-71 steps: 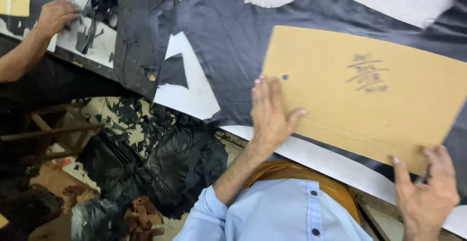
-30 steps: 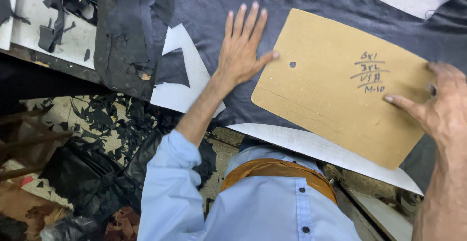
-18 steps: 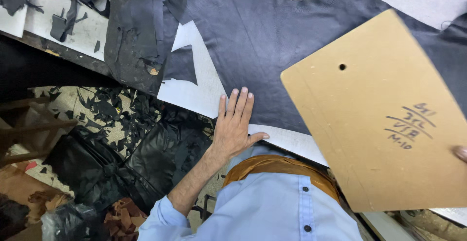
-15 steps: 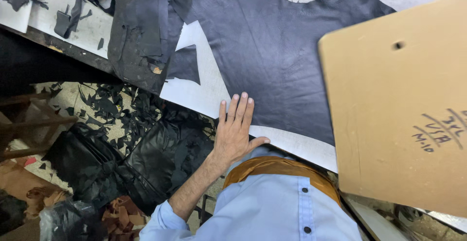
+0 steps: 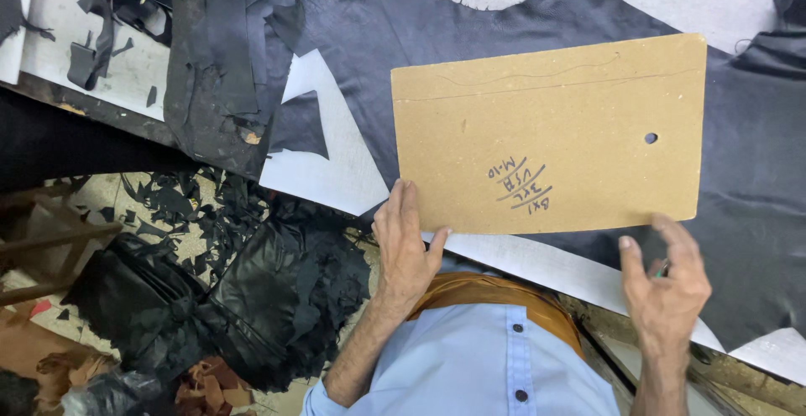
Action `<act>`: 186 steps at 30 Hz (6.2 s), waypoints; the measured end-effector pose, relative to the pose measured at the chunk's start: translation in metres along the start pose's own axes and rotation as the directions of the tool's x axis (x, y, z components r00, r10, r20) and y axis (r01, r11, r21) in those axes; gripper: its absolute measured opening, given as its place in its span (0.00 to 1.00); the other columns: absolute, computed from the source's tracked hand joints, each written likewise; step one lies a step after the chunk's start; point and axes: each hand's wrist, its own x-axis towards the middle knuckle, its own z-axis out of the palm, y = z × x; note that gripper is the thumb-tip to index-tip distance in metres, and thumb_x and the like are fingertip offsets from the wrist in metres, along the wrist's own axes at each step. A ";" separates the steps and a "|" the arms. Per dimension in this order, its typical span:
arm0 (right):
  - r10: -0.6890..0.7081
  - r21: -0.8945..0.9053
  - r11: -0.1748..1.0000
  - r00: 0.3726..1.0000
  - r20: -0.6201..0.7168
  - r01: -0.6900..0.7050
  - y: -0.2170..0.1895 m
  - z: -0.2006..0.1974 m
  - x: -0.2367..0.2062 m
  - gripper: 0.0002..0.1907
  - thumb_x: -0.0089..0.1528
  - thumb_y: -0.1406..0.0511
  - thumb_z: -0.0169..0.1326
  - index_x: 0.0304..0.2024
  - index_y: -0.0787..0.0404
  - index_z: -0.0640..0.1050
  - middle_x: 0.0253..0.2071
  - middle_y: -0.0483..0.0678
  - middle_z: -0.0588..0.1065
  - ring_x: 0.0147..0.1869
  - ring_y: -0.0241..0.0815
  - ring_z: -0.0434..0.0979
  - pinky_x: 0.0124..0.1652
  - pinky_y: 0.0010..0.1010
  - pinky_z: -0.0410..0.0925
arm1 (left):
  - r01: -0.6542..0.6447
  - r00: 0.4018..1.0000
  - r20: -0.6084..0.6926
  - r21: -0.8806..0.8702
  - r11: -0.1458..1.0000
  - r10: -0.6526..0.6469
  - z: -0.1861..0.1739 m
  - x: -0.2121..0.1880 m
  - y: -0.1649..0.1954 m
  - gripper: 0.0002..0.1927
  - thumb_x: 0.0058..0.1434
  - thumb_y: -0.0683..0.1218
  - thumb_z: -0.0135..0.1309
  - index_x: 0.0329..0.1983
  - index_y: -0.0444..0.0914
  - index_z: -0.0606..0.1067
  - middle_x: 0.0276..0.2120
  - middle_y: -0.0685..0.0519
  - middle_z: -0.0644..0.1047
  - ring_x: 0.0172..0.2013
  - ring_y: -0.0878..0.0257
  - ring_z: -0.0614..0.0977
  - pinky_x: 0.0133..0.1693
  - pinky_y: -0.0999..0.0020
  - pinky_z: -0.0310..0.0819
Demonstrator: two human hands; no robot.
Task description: The person uses a cardboard template and a utility knife to cut shapes from black leather on a worktable. They align the template, cut along its edges, remove the cut pieces, and stack them. A second person is visible working at an adjacent table.
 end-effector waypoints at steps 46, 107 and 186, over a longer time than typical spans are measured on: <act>-0.111 0.036 0.993 0.991 0.070 0.109 0.032 -0.010 -0.003 0.11 0.63 0.78 0.51 0.45 0.67 0.80 0.70 0.58 0.73 0.45 0.39 0.81 0.40 0.27 0.72 | 0.003 0.976 -0.216 0.063 0.998 0.010 -0.017 0.040 -0.047 0.24 0.61 0.38 0.66 0.60 0.29 0.74 0.49 0.42 0.81 0.47 0.53 0.82 0.49 0.59 0.78; -0.010 0.144 0.989 1.000 -0.012 0.012 0.027 0.013 -0.076 0.04 0.60 0.80 0.53 0.33 0.70 0.75 0.68 0.55 0.73 0.39 0.34 0.80 0.35 0.25 0.70 | -0.205 0.974 -0.096 0.011 0.979 0.206 -0.048 0.077 -0.089 0.20 0.66 0.36 0.62 0.61 0.33 0.74 0.44 0.49 0.84 0.48 0.59 0.84 0.50 0.65 0.79; -0.042 0.021 0.999 0.982 -0.186 0.047 0.058 0.057 -0.107 0.06 0.71 0.80 0.52 0.37 0.75 0.75 0.70 0.65 0.75 0.42 0.35 0.81 0.35 0.18 0.67 | -0.392 0.920 -0.041 -0.126 0.911 0.390 -0.061 0.093 -0.123 0.17 0.62 0.35 0.64 0.54 0.34 0.76 0.39 0.52 0.83 0.41 0.62 0.83 0.46 0.66 0.76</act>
